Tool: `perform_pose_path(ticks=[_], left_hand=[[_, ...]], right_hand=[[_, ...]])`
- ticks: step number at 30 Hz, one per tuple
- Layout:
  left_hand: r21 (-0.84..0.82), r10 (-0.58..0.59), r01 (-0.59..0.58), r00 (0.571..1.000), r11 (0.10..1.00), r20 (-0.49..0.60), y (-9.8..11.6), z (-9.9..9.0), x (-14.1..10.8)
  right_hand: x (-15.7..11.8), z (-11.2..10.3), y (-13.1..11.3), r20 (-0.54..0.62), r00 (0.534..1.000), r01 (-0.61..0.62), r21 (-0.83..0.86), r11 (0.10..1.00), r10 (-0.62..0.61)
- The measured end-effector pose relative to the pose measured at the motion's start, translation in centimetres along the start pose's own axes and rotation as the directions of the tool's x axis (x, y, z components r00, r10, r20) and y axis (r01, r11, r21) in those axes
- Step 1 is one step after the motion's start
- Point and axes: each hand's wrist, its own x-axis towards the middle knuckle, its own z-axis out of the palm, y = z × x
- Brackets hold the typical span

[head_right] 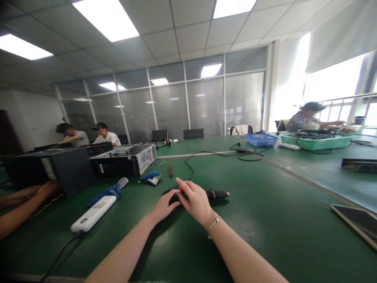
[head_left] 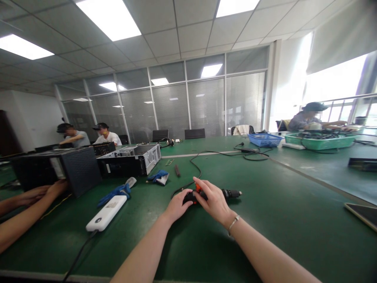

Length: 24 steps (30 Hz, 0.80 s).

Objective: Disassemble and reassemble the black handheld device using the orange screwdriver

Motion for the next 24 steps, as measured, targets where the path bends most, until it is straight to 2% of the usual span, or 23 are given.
perform_pose_path(ticks=[4,10,20,24], left_hand=[[0.009,-0.002,0.003,1.000,1.000,-0.003,-0.11,0.13,-0.01],[0.001,0.001,-0.001,1.000,1.000,0.003,-0.12,0.09,0.04],[0.012,0.010,-0.010,1.000,1.000,-0.015,-0.50,0.25,-0.08],[0.015,0.011,-0.011,1.000,1.000,-0.005,-0.43,0.17,-0.08]], right_hand=[[0.01,0.05,0.17,-0.025,1.000,-0.012,0.000,1.000,0.012],[0.04,-0.06,-0.28,-0.016,0.999,-0.049,0.090,0.995,0.051],[0.36,-0.01,-0.11,-0.054,0.992,-0.117,-0.007,0.993,0.116],[0.07,0.20,0.08,-0.043,0.994,-0.102,0.071,0.992,0.105]])
